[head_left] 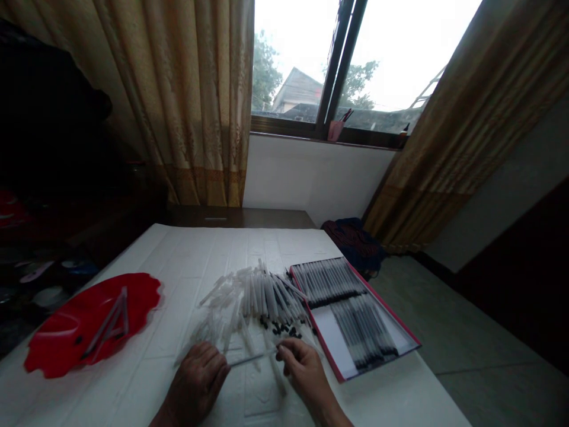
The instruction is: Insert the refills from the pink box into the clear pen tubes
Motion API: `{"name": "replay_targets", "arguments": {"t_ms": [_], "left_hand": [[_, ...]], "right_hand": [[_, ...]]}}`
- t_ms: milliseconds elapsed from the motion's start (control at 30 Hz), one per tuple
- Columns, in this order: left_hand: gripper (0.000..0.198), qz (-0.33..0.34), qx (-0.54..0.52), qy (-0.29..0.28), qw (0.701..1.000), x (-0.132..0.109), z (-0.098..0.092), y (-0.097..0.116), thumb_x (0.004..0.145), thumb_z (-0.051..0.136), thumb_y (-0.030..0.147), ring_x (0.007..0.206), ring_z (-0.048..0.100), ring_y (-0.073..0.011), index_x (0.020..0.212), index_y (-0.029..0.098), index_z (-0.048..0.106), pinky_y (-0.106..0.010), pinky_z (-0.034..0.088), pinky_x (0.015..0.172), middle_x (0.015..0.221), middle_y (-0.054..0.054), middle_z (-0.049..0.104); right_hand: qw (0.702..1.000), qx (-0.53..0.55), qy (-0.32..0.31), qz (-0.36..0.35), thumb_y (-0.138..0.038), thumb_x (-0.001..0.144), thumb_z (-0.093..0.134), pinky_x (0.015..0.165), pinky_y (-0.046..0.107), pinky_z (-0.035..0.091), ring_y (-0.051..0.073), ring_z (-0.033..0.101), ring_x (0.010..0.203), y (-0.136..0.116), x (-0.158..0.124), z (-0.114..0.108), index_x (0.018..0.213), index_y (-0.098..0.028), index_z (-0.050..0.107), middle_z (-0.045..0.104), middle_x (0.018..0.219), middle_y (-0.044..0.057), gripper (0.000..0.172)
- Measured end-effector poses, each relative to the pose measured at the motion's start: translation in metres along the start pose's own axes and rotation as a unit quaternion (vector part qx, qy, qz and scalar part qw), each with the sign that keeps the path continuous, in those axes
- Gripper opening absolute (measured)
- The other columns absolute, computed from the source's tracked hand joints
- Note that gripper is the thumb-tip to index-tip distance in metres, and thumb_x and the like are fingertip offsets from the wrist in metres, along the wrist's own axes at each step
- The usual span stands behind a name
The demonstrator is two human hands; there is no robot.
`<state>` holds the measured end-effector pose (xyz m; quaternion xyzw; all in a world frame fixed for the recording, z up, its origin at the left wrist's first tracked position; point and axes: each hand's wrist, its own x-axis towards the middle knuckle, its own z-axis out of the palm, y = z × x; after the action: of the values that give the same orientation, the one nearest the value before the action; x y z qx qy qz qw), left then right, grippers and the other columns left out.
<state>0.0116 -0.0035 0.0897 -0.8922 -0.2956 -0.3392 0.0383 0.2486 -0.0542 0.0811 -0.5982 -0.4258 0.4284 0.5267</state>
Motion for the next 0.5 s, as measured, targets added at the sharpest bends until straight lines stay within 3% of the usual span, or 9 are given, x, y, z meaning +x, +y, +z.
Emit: {"name": "replay_targets", "arguments": {"t_ms": [133, 267, 400, 500], "left_hand": [[0.025, -0.008, 0.009, 0.019, 1.000, 0.000, 0.000, -0.002, 0.096, 0.040, 0.024, 0.064, 0.057, -0.0156, 0.074, 0.024, 0.053, -0.030, 0.046, 0.070, 0.065, 0.002, 0.058], [0.026, -0.028, 0.025, 0.062, 0.997, 0.000, 0.000, -0.005, 0.097, 0.039, 0.029, 0.063, 0.059, -0.0155, 0.076, 0.024, 0.055, -0.029, 0.047, 0.068, 0.066, 0.002, 0.060], [0.024, -0.044, 0.038, 0.097, 0.994, 0.000, 0.000, -0.007, 0.097, 0.040, 0.033, 0.067, 0.062, -0.0160, 0.083, 0.024, 0.057, -0.029, 0.047, 0.072, 0.070, 0.001, 0.063], [0.024, -0.044, 0.035, 0.094, 0.994, -0.002, 0.002, -0.008, 0.097, 0.041, 0.033, 0.068, 0.063, -0.0160, 0.083, 0.024, 0.057, -0.030, 0.048, 0.072, 0.071, 0.001, 0.064]], "right_hand": [[0.998, 0.038, 0.043, 0.004, -0.047, 0.071, 0.067, 0.042, 0.022, 0.039, 0.011, 0.051, 0.042, -0.008, 0.008, -0.010, 0.064, -0.018, 0.063, 0.065, 0.057, 0.000, 0.030], [0.984, 0.092, 0.149, 0.014, -0.056, 0.064, 0.070, 0.036, 0.020, 0.034, 0.010, 0.049, 0.038, -0.024, 0.024, -0.038, 0.072, -0.018, 0.061, 0.066, 0.054, -0.001, 0.039], [0.967, 0.108, 0.232, -0.015, -0.055, 0.065, 0.071, 0.034, 0.019, 0.035, 0.013, 0.057, 0.044, -0.038, 0.040, -0.059, 0.078, -0.018, 0.059, 0.072, 0.065, 0.004, 0.040], [0.964, 0.094, 0.246, -0.031, -0.055, 0.067, 0.069, 0.035, 0.020, 0.039, 0.015, 0.062, 0.048, -0.037, 0.047, -0.058, 0.080, -0.018, 0.058, 0.074, 0.072, 0.007, 0.041]]}}
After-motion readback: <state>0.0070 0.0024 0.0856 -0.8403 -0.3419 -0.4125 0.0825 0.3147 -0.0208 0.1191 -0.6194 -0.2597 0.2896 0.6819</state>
